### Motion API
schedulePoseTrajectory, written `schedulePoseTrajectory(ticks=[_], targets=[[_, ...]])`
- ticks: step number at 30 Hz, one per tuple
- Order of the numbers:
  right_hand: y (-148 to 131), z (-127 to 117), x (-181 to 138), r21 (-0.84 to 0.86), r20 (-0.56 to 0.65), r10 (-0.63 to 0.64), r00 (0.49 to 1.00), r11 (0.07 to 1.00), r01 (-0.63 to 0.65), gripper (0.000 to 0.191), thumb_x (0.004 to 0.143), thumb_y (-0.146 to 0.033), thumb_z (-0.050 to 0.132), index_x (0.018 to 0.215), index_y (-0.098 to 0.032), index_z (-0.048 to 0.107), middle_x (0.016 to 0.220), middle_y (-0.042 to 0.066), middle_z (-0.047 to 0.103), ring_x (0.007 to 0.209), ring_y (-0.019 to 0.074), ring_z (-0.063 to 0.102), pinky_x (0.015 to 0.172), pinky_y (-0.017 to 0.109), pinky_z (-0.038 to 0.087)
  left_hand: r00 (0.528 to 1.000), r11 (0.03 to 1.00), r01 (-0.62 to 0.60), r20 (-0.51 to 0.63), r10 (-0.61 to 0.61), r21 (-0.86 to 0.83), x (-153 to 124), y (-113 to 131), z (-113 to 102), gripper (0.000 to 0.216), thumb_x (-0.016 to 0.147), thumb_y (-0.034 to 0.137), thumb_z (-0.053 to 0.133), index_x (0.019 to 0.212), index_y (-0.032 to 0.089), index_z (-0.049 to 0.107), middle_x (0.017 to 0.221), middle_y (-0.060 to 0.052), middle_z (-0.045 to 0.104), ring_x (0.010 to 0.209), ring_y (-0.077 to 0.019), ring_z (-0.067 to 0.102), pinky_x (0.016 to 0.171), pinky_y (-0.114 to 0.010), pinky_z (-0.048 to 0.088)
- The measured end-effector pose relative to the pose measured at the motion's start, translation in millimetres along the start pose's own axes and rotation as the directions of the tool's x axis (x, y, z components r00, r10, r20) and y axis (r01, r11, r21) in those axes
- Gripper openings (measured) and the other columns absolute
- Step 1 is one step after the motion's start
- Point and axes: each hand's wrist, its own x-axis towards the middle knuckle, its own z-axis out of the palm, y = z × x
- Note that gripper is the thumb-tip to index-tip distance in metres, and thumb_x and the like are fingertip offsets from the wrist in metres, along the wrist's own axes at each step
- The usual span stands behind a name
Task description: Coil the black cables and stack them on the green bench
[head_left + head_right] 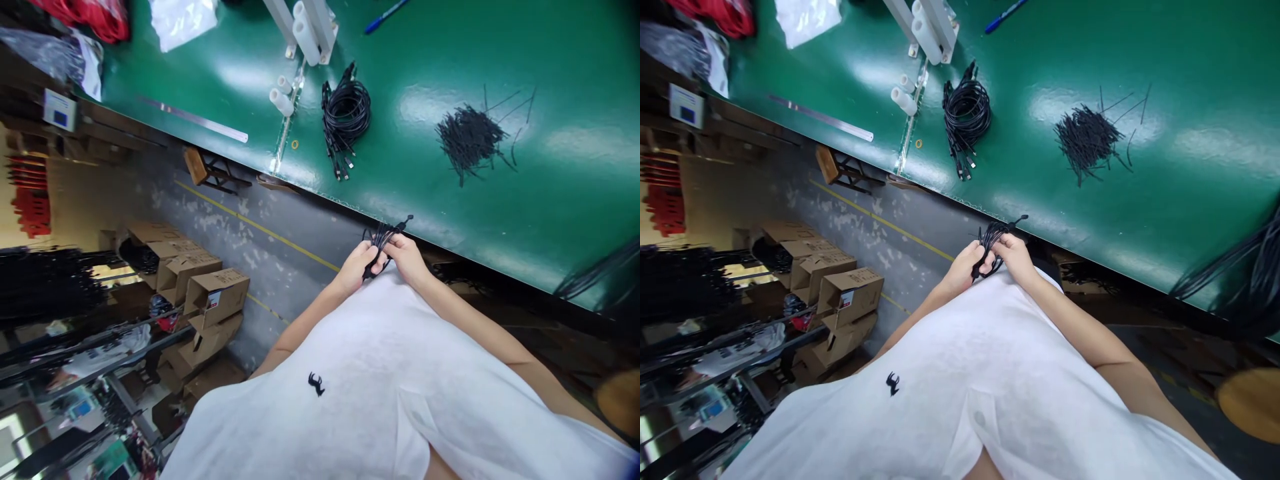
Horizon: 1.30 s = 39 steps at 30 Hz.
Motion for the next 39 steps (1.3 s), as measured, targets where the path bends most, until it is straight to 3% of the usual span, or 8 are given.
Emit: schedulePoseTrajectory(ticks=[9, 13, 16, 20, 26, 30, 33, 39], targets=[[-7.4, -9.3, 9.2, -0.120, 0.177, 0.105, 0.978, 0.989, -0.085, 0.026, 0.070, -0.041, 0.073, 0.079, -0.019, 0.064, 0.070, 0.001, 0.067, 0.060, 0.0120, 0.055, 0.062, 0.027, 0.044, 1.000, 1.000, -0.001, 0.026, 0.000, 0.028, 0.5, 0.6, -11.8, 0.037, 0.084, 0.049, 0.070, 0.093, 0.018, 0.051, 0.067, 0.006, 0.048, 0.052, -0.0056, 0.036, 0.054, -0.023, 0.031], [-16.6, -18.0, 0.4, -0.520, 0.288, -0.105, 0.952, 0.818, 0.247, 0.019, 0.086, -0.035, 0.059, 0.079, -0.019, 0.067, 0.077, 0.003, 0.069, 0.069, 0.0155, 0.059, 0.067, 0.029, 0.043, 0.991, 0.913, -0.118, -0.018, 0.136, 0.391, 0.1, 1.3, -14.5, 0.024, 0.093, 0.037, 0.057, 0.082, 0.019, 0.046, 0.070, 0.005, 0.053, 0.059, -0.0064, 0.044, 0.064, -0.022, 0.036], [-22.1, -24.7, -9.3, -0.761, 0.418, -0.368, 0.831, 0.357, 0.541, 0.023, 0.096, -0.026, 0.049, 0.087, -0.020, 0.069, 0.084, 0.006, 0.069, 0.077, 0.0187, 0.059, 0.069, 0.031, 0.042, 0.979, 0.802, -0.123, -0.062, 0.196, 0.585, 1.8, -0.5, -11.7, 0.017, 0.093, 0.027, 0.052, 0.079, 0.020, 0.046, 0.065, 0.006, 0.050, 0.063, -0.0077, 0.047, 0.067, -0.023, 0.037], [-33.8, -31.7, -9.8, -0.758, 0.629, -0.470, 0.619, -0.194, 0.623, 0.028, 0.099, -0.019, 0.045, 0.083, -0.019, 0.068, 0.094, 0.010, 0.067, 0.080, 0.0202, 0.055, 0.071, 0.033, 0.041, 0.975, 0.813, -0.151, -0.050, 0.216, 0.562, 8.2, -1.9, -5.5, 0.009, 0.094, 0.026, 0.050, 0.088, 0.020, 0.047, 0.064, 0.007, 0.051, 0.059, -0.0082, 0.046, 0.064, -0.023, 0.037], [-46.1, -38.9, -1.6, -0.708, 0.683, -0.441, 0.582, -0.205, 0.676, 0.030, 0.101, -0.023, 0.043, 0.089, -0.018, 0.070, 0.106, 0.012, 0.069, 0.091, 0.0213, 0.061, 0.077, 0.034, 0.046, 0.982, 0.833, -0.190, 0.082, 0.172, 0.519, 15.4, -3.0, -6.7, 0.019, 0.097, 0.029, 0.045, 0.111, 0.017, 0.048, 0.078, 0.003, 0.059, 0.057, -0.0081, 0.045, 0.060, -0.023, 0.038], [-48.4, -41.6, 2.9, -0.508, 0.847, -0.339, 0.408, -0.297, 0.808, 0.035, 0.101, -0.013, 0.038, 0.096, -0.017, 0.072, 0.133, 0.012, 0.065, 0.124, 0.0249, 0.056, 0.097, 0.040, 0.046, 0.973, 0.665, -0.210, 0.085, 0.216, 0.716, 20.9, -6.1, -6.9, 0.032, 0.094, 0.027, 0.052, 0.123, 0.014, 0.053, 0.086, -0.005, 0.065, 0.077, -0.0169, 0.060, 0.073, -0.029, 0.045], [-50.0, -44.8, 8.5, -0.357, 0.928, -0.260, 0.266, -0.427, 0.831, 0.034, 0.100, -0.012, 0.039, 0.094, -0.015, 0.073, 0.120, 0.014, 0.070, 0.116, 0.0248, 0.061, 0.097, 0.041, 0.048, 0.981, 0.608, -0.186, 0.107, 0.164, 0.772, 24.8, -4.4, -7.2, 0.032, 0.090, 0.026, 0.056, 0.119, 0.013, 0.060, 0.084, -0.005, 0.066, 0.079, -0.0197, 0.062, 0.074, -0.030, 0.046], [-68.1, -45.2, 5.4, -0.158, 0.986, -0.136, 0.093, -0.633, 0.758, 0.031, 0.098, -0.009, 0.042, 0.102, -0.012, 0.072, 0.096, 0.012, 0.071, 0.091, 0.0216, 0.064, 0.086, 0.036, 0.050, 0.974, 0.829, -0.063, 0.216, -0.071, 0.555, 28.2, 6.8, -13.1, 0.042, 0.092, 0.034, 0.052, 0.128, 0.013, 0.055, 0.055, 0.009, 0.041, 0.049, -0.0096, 0.036, 0.051, -0.024, 0.027]])
